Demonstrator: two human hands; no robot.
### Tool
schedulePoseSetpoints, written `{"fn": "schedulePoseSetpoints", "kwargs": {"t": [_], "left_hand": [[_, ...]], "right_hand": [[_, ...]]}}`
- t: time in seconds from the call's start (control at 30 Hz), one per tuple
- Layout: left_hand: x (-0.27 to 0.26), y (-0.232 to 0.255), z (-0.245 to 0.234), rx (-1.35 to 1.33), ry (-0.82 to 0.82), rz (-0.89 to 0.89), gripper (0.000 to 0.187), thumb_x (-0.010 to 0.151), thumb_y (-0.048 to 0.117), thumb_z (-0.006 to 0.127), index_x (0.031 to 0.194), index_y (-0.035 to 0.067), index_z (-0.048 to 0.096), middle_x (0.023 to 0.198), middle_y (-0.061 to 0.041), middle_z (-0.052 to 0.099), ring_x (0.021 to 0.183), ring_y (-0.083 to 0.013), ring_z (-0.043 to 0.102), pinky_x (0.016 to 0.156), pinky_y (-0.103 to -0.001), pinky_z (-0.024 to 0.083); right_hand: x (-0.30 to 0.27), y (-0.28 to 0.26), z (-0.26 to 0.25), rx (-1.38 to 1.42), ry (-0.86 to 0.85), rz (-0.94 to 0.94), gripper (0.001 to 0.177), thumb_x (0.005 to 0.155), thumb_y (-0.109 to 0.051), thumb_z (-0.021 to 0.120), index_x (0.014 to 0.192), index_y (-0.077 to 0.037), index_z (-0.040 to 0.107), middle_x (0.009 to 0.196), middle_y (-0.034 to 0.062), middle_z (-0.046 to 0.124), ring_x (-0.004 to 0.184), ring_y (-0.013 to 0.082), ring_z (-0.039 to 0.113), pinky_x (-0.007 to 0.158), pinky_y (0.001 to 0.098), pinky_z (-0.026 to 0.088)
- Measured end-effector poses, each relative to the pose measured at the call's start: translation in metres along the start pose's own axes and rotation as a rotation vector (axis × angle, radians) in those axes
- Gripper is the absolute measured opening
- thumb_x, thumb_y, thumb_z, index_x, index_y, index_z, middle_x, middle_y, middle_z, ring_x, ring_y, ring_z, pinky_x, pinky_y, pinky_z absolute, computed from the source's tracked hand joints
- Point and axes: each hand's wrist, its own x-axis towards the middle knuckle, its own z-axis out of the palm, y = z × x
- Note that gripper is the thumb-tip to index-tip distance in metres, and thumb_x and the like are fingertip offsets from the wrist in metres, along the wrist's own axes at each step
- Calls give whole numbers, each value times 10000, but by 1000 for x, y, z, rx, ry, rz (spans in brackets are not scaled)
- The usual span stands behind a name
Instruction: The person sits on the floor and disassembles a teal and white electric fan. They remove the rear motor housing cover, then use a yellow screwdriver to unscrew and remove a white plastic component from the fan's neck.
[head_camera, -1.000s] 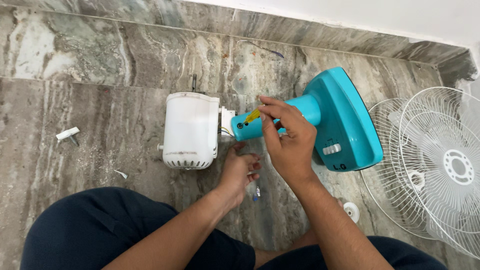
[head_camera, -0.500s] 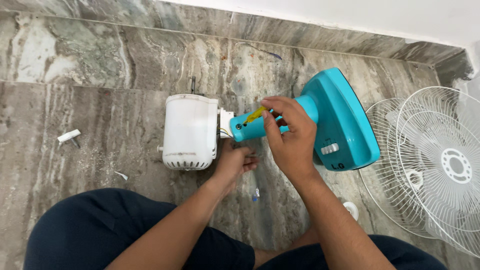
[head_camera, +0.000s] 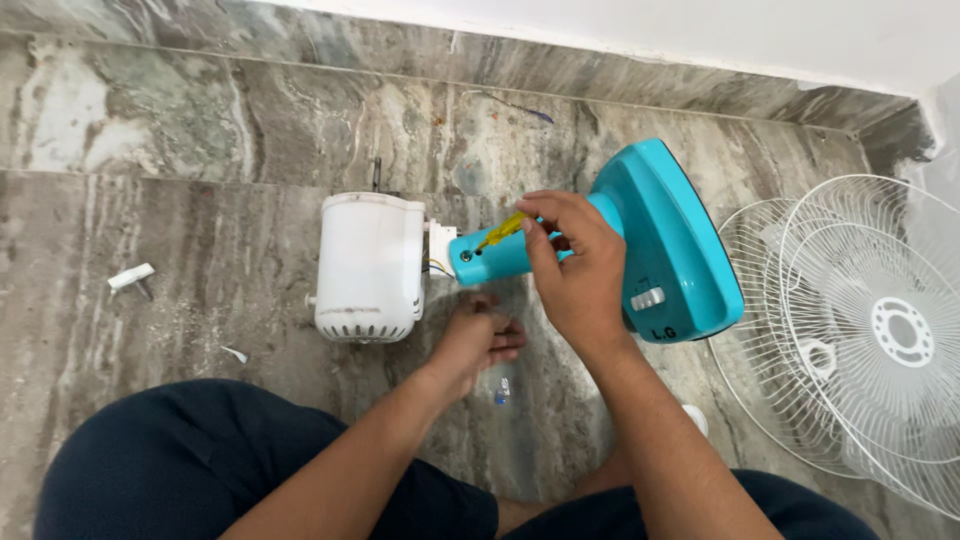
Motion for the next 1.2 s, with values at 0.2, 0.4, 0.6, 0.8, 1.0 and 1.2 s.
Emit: {"fn": "schedulePoseSetpoints", "kwargs": {"t": [0.2,0.4,0.6,0.8,1.0,1.2], "left_hand": [[-16,-9,-2,1208,450,830,562,775,174,723,1291,24,558,1252,-258,583,1196,-445,556,1021,-542,456],[-19,3,8,1583,540,1025,851,739,434,792,1338,-101,510,1320,-320,512,1265,-490,462,1093,-625,320],[8,28,8,1542,386,997,822,814,518,713,1405,-12,499,1477,-285,464,1305,-447,455,1048,-576,318],[-22,-3,31,1827,55,740,1024,856,629,669,1482,-103,324,1564,-319,248,1452,-456,222,1174,-537,189],[-64,-32,32,1614,-166,754,834,861,473,685,1469,-18,394,1608,-274,267,1517,-414,195,1214,-522,165],[-74,-13,2,1292,159,866,579,820,37,587,1395,-16,547,1459,-292,508,1360,-442,477,1151,-453,374]], "right_hand": [[0,4,-7,25,-9,11,171,977,3,671,1124,-56,734,1190,87,732,954,166,736,731,274,593],[4,4,-7,55,-12,45,173,967,0,672,1114,-58,743,1171,82,738,911,155,737,718,267,590],[4,5,-11,49,-27,71,170,954,2,678,1099,-56,743,1145,75,744,872,161,737,697,268,581],[7,10,-13,51,-29,50,163,955,9,679,1099,-45,734,1135,80,742,872,160,732,698,268,580],[8,8,-18,36,-41,99,174,931,0,694,1091,-50,739,1095,73,745,785,152,708,638,271,561],[7,14,-24,40,-64,108,183,920,-2,711,1089,-60,747,1031,69,745,766,146,696,636,266,549]]}}
